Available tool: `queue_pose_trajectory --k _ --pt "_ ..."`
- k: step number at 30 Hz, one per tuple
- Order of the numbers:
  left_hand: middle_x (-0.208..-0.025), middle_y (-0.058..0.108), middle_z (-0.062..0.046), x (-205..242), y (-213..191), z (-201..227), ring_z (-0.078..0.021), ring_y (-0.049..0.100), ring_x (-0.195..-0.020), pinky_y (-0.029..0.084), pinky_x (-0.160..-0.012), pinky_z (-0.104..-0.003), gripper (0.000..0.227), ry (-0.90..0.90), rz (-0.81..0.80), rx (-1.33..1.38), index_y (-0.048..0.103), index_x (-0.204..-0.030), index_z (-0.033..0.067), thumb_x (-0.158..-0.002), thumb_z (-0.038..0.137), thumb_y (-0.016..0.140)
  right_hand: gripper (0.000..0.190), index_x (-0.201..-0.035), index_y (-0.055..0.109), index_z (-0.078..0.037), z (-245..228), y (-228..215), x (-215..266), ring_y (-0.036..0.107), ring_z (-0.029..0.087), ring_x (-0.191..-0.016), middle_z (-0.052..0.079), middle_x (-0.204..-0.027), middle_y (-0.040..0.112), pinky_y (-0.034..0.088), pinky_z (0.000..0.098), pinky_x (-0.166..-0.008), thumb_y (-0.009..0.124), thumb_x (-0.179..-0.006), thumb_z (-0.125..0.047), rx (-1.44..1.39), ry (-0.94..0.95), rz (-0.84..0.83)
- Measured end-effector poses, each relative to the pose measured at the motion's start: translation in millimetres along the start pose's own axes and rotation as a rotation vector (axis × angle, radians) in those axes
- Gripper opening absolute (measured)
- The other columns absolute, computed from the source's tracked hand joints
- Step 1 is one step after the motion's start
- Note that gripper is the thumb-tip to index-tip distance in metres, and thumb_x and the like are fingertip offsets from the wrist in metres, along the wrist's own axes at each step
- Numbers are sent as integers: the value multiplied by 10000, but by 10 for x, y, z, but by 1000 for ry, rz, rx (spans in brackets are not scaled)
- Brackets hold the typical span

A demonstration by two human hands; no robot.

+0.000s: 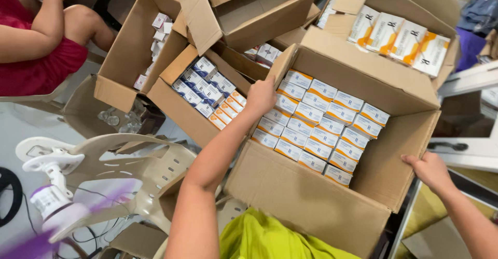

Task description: The person transfers small white and orange boxes from a smaller cardboard box into a larger cardboard box, arranging them in neat rows. The person then lifts the larger box and places it on the floor among other boxes.

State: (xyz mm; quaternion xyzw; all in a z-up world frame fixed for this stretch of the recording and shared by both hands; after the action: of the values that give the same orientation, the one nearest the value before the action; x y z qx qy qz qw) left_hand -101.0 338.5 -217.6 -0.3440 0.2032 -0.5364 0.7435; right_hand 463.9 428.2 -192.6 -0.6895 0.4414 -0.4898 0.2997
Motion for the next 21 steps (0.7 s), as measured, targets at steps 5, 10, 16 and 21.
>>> queue_pose_trajectory --k 5,10,16,21 --pt "-895 705 -303 -244 194 -172 -501 695 -847 570 -785 -570 303 -13 20 42 635 -1117 19 -814 26 636 489 -932 769 78 -46 299 -209 712 393 -727 246 -731 704 523 480 -715 700 -907 -405 28 156 -28" --pt "-883 702 -305 -64 252 -319 -504 689 -819 566 -768 -570 433 -12 85 85 612 -1263 11 -830 16 622 537 -930 771 83 -207 354 -157 710 420 -803 274 -786 727 533 482 -757 691 -893 -447 113 100 1" --pt "-950 720 -259 251 202 -343 -458 710 -796 580 -761 -539 456 31 68 53 584 -1273 -40 -821 7 608 567 -908 798 62 -249 302 79 760 415 -802 248 -761 727 563 472 -808 697 -921 -495 244 135 -27" --pt "-974 726 -249 525 166 -331 -448 713 -815 581 -749 -530 364 -4 45 71 603 -1235 -32 -874 16 593 498 -1072 803 -35 -187 286 333 739 420 -929 240 -931 782 553 459 -855 684 -882 -481 198 69 -15"
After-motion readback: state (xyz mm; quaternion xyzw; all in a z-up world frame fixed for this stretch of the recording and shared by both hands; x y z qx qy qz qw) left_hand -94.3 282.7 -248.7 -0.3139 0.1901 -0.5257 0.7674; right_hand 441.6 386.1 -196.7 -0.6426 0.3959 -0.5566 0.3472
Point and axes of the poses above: each hand's wrist, its own x-axis away from the middle knuckle, its own y-axis out of the palm, z = x × y, the point moved 5 cm from there along -x, towards the middle knuckle
